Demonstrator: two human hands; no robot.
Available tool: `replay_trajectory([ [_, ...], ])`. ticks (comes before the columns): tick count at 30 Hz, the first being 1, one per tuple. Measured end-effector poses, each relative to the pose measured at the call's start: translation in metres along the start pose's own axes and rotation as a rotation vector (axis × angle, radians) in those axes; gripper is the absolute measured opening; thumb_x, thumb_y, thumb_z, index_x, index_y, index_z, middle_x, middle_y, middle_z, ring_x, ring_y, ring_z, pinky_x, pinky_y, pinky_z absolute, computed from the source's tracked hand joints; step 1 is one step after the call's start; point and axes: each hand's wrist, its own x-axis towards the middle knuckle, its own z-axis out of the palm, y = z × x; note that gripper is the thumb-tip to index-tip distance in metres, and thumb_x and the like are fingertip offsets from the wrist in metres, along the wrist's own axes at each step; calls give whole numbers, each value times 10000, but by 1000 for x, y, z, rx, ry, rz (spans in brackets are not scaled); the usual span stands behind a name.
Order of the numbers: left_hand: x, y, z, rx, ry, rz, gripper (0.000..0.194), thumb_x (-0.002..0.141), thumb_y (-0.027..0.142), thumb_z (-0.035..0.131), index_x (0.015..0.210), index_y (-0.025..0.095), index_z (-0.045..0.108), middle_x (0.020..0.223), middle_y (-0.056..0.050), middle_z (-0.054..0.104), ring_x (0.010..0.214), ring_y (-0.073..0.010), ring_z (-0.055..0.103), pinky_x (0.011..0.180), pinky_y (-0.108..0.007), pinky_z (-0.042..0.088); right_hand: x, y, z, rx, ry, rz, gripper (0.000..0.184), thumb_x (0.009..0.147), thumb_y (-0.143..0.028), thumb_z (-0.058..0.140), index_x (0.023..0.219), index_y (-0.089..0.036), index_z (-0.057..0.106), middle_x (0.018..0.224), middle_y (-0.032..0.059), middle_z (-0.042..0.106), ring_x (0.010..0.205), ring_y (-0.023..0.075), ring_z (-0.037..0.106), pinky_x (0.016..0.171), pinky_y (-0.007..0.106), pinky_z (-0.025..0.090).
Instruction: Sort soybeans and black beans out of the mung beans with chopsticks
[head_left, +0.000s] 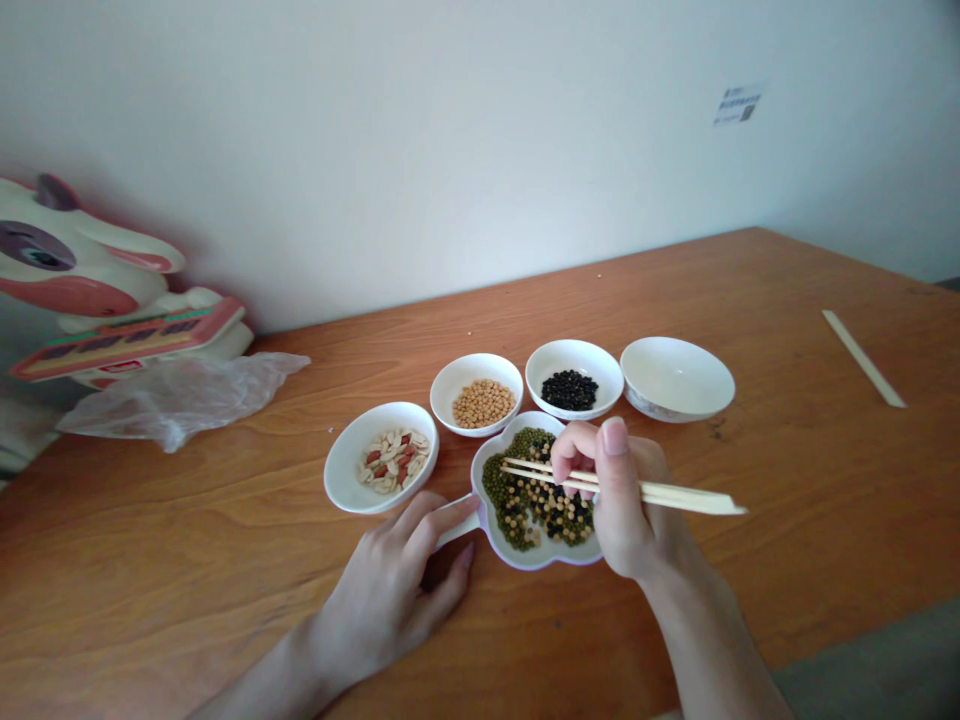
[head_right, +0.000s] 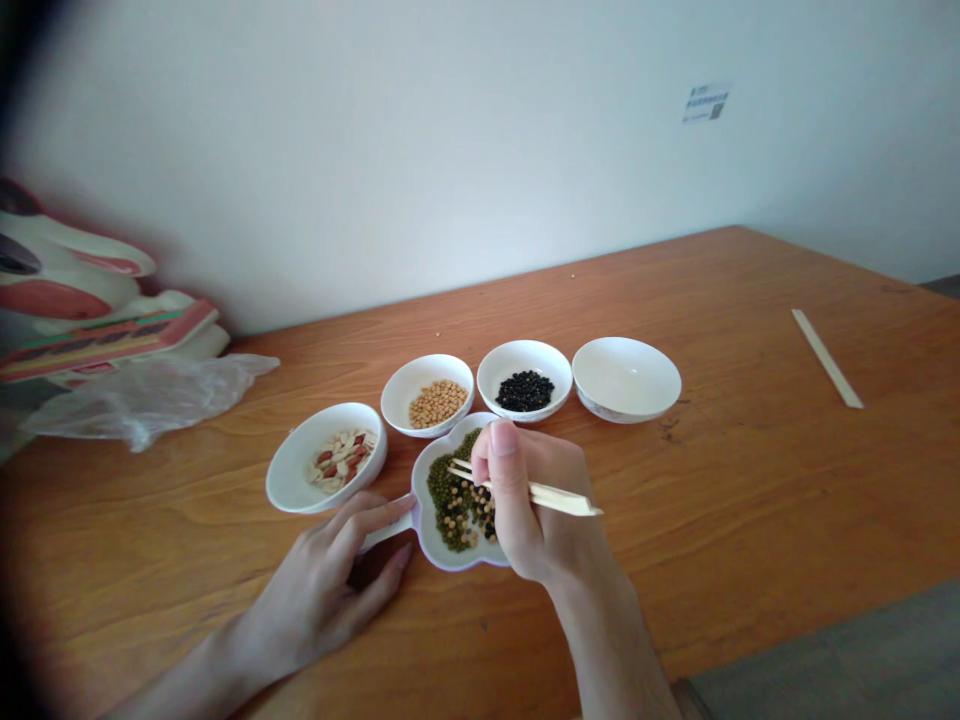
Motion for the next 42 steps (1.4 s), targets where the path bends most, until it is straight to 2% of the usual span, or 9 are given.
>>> replay_trajectory([
  [16,1,0,1,28,13,4,547,1025,161,630,1532,289,471,1177,-77,689,1029,-222,734,882,-359,645,-1,-4,-1,-28,29,-33,706,1157,-561,228,666,-201,585,581,-4,570,560,107,549,581,288,379],
  [23,0,-2,1,43,12,12,531,1033,166,619,1526,289,462,1198,-84,685,1039,-221,732,883,-371,652,-8,0,-9,18,59,-70,701,1149,-588,234,685,-203,593,609,0,577,569,114,545,593,290,398],
  [29,1,-2,2,81,15,4,519,1044,193,611,1527,301,456,1218,-84,698,1062,-230,745,896,-374,664,-14,0,-16,60,170,-97,768,1129,-636,189,661,-206,619,589,20,579,550,134,546,551,312,373],
  [36,1,1,2,37,5,-4,550,1024,164,589,1537,295,443,1207,-91,695,1032,-229,749,895,-391,674,-9,6,-25,16,382,-104,903,1037,-794,132,578,-222,659,551,77,606,537,203,567,506,349,359],
  [38,1,1,2,41,2,-3,578,1018,161,589,1556,301,432,1213,-88,694,1021,-227,751,900,-395,676,-7,10,-26,16,406,-111,944,1018,-815,99,572,-218,678,530,85,607,518,212,576,491,347,363],
  [42,1,1,2,54,1,-30,605,1004,143,579,1565,317,436,1205,-76,694,1024,-233,751,907,-409,678,-3,18,-24,54,335,-117,964,1005,-829,85,571,-212,684,522,88,600,518,215,582,489,344,383],
])
